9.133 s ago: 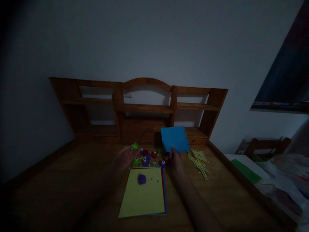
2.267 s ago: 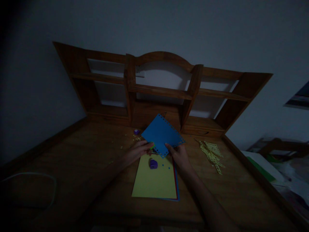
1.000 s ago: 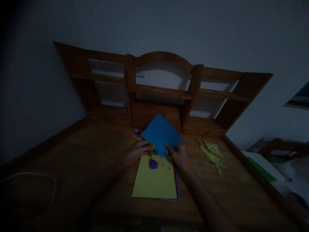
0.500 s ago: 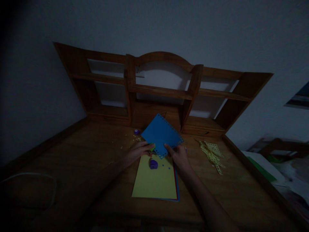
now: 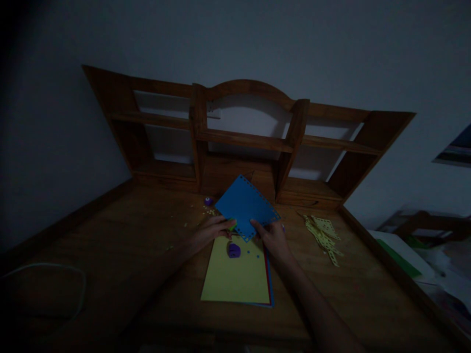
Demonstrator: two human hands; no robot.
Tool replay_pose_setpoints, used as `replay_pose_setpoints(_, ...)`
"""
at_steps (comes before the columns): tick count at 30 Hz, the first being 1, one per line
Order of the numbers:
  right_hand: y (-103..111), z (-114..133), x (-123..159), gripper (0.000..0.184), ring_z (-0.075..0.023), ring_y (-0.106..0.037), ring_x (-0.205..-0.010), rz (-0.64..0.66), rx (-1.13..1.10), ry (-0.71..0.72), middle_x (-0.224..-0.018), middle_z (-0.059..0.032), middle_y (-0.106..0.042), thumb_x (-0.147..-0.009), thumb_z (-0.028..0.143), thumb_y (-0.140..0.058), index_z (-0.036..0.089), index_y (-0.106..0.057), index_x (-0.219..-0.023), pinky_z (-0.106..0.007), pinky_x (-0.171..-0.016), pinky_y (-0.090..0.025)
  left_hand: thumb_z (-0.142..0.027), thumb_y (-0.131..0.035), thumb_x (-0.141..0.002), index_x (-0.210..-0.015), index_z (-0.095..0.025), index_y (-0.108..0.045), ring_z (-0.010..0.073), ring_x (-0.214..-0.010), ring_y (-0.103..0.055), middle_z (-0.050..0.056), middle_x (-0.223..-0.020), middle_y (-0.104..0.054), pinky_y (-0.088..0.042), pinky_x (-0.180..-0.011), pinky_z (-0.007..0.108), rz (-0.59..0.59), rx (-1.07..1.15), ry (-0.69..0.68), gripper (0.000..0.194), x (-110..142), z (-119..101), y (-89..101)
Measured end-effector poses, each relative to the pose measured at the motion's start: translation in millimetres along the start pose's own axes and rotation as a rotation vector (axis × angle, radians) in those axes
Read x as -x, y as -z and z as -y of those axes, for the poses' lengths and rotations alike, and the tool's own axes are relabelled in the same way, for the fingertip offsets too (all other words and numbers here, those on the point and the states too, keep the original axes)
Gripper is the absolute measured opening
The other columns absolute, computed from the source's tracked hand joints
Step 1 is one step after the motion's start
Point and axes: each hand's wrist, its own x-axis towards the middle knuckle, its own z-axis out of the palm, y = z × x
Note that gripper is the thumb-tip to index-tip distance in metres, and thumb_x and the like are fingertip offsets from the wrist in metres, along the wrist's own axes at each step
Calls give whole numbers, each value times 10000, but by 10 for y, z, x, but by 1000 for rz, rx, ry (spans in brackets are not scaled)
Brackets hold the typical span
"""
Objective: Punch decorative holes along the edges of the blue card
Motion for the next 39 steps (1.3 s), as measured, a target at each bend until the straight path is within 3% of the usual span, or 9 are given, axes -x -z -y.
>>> replay_pose_setpoints(7, -3, -17, 4, 428, -176, -544, -561, 5, -31, 6, -649, -24, -621, -778, 590, -707, 178, -588, -788, -268, -516, -416, -482, -801, -736, -872, -129, -709, 168, -745, -623, 93, -911, -678, -501, -722, 304, -14, -8, -24, 389, -9, 34, 19)
replay_pose_setpoints(14, -8, 41, 30, 464, -203, -574, -536, -23, -33, -23, -579, -31, -621, -721, 630, -737, 183, -617, -689, -286, -497, -414, -492, -837, -671, -810, -128, -695, 172, -735, -608, 72, -843, -662, -479, -689, 302, -39, 30, -15, 415, 11, -20, -32)
replay_pose_setpoints(25, -53, -44, 12, 391, -179, -576, -581, 5, -166, 2, -742, -21, -671, -764, 510, -764, 186, -613, -921, -270, -523, -445, -486, -789, -727, -780, -121, -680, 137, -646, -560, 40, -745, -650, -405, -621, 262, -69, -110, -69, 384, -2, 2, 35)
replay_pose_setpoints(28, -49, -38, 13, 378, -175, -565, -565, 28, -176, 1, -707, -7, -652, -760, 498, -770, 196, -592, -900, -270, -522, -444, -471, -784, -737, -789, -127, -690, 141, -647, -571, 44, -756, -671, -416, -624, 260, -80, -108, -71, 360, 11, -18, 28)
replay_pose_setpoints(33, -55, 34, 40, 386, -184, -563, -549, 22, -123, 2, -672, -7, -645, -743, 528, -767, 197, -588, -828, -285, -519, -437, -463, -820, -695, -919, -148, -728, 230, -850, -673, 96, -974, -730, -506, -799, 346, -62, -16, -22, 397, 39, -70, -17)
replay_pose_setpoints(39, -38, 30, 36, 403, -171, -553, -531, 97, -42, 0, -599, -15, -621, -801, 547, -706, 183, -593, -669, -283, -539, -426, -477, -813, -689, -909, -147, -741, 236, -841, -676, 94, -962, -742, -509, -793, 348, -104, -34, -37, 403, 39, -82, -20)
